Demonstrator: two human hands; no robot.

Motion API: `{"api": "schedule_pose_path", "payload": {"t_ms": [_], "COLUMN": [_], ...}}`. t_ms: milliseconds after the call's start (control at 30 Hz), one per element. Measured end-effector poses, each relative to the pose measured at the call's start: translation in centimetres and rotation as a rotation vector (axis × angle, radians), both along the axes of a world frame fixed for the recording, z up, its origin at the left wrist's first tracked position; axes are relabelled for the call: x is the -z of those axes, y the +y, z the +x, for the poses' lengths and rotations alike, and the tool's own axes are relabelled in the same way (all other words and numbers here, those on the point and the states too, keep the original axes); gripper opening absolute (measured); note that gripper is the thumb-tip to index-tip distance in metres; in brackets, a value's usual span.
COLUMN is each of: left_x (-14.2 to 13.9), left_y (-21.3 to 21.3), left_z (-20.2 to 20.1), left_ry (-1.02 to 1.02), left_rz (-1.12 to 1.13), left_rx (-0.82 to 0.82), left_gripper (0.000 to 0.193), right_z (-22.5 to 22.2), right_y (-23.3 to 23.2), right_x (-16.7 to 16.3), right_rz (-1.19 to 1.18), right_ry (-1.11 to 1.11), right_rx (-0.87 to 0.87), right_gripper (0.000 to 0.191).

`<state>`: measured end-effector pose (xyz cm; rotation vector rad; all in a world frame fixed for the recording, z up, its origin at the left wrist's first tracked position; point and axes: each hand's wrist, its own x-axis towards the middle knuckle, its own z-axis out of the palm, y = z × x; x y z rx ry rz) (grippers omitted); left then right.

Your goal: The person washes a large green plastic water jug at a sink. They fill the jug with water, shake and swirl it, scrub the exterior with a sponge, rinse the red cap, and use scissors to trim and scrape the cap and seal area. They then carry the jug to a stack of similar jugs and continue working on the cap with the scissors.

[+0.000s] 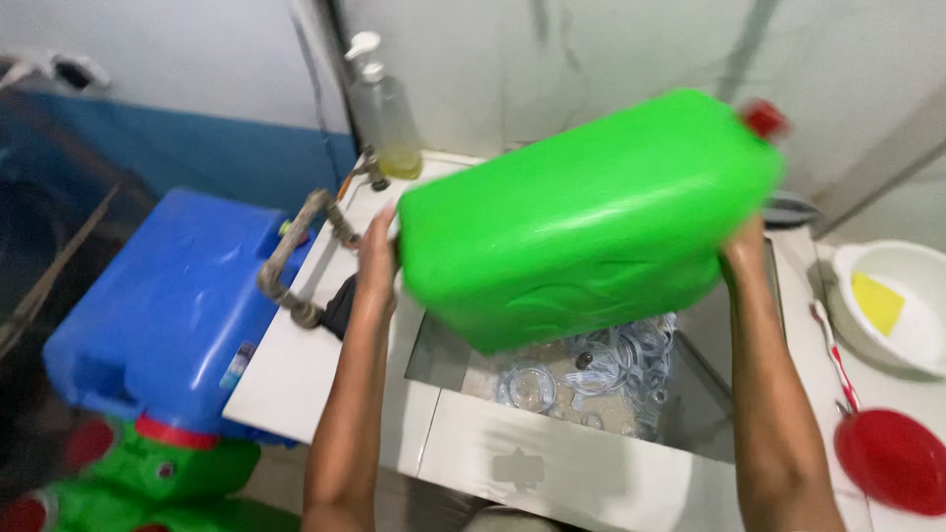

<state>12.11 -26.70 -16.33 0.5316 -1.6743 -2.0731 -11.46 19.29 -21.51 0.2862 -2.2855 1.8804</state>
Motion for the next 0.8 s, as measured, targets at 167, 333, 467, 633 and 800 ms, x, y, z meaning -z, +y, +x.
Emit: {"api": "schedule_pose_path", "payload": {"t_ms": [167,333,467,633,800], "left_x": [-10.1,-8.3,0.1,6.6,2.5], "left_y": [7.6,8.1,-2.3,-7.2,-10.3], "left_z": [-6.9,-12.4,-10.9,-6.4,-6.6], "left_ry": [0.390,0.533,0.134,-0.092,-0.014], "left_rz": [-0.738,-0.379,-0.244,0.672,0.861], "left_rx": [0.189,0.156,-0.629,-0.422,-0.252], "left_gripper": [0.065,0.064,0.045,0.039,0.022], "right_z": [4.3,9.6,12.2,13.2,13.2], "right_y": [-1.5,-6.4,-7.6,-7.2,-6.9], "right_x": [7.3,12.0,13.0,12.5,12.3], "right_rz": [-0.504,-0.665,-0.667,-0.675,-0.688], "right_ry": [-0.238,-0.441,-0.535,-0.540,-0.522], "right_rx": [-0.087,-0.087,-0.099,-0.079,-0.061], "right_gripper": [0.053,0.052,0.051,0.050,0.049]}}
